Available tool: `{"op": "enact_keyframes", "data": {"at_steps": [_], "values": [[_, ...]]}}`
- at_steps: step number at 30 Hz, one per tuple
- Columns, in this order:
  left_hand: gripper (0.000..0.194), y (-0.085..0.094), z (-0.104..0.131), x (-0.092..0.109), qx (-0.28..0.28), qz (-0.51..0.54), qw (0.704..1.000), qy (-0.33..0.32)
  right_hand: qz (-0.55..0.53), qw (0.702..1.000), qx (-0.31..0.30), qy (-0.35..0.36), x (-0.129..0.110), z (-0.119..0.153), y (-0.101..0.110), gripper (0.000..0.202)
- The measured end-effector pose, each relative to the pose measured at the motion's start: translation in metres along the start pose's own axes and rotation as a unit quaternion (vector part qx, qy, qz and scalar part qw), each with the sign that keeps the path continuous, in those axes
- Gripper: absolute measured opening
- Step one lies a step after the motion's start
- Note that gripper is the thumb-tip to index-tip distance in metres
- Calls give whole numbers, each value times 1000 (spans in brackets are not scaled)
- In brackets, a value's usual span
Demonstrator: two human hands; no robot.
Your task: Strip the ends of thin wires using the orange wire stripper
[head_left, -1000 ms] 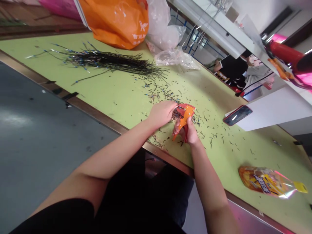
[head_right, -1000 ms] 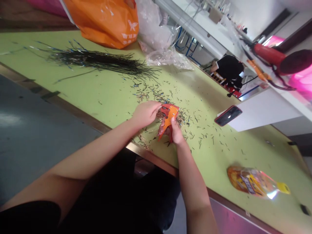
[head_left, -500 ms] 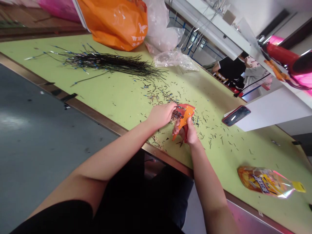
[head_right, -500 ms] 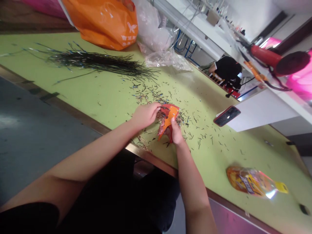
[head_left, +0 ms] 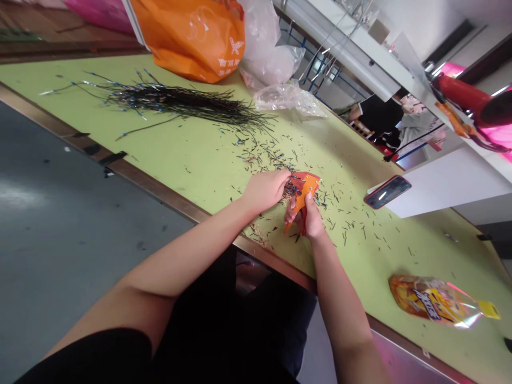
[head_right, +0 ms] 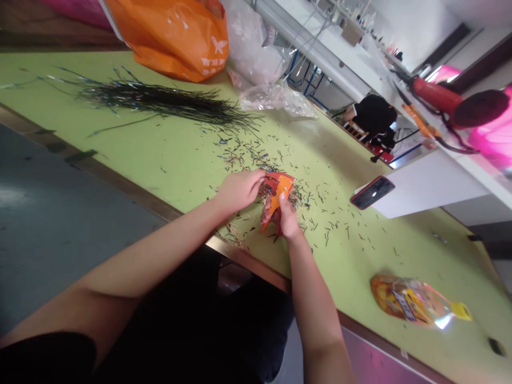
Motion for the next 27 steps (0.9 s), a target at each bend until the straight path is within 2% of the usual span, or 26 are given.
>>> {"op": "enact_keyframes", "data": {"at_steps": [13, 18, 25, 27], "values": [[34, 1, 0, -3, 4, -24, 1000, 5, -8, 994, 102, 29, 6, 4, -15, 62], [35, 0, 0, -5, 0, -35, 999, 6, -22, 989, 137, 41, 5, 6, -14, 65], [40, 3, 1, 4, 62, 33, 998, 7, -28, 991, 112, 74, -3, 14, -19, 59], [36, 5, -2, -4, 71, 51, 996, 27, -33, 990, 105, 92, -11, 20, -21, 58]]}}
Point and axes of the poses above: each hand's wrist, its own z-axis away from the middle knuckle, its own y-axis out of the back of the hand, x = y × z, the point moved 8 cm from there along -z, towards the middle knuckle, and after that the axes turned 15 degrees about x, right-handed, at the moved point
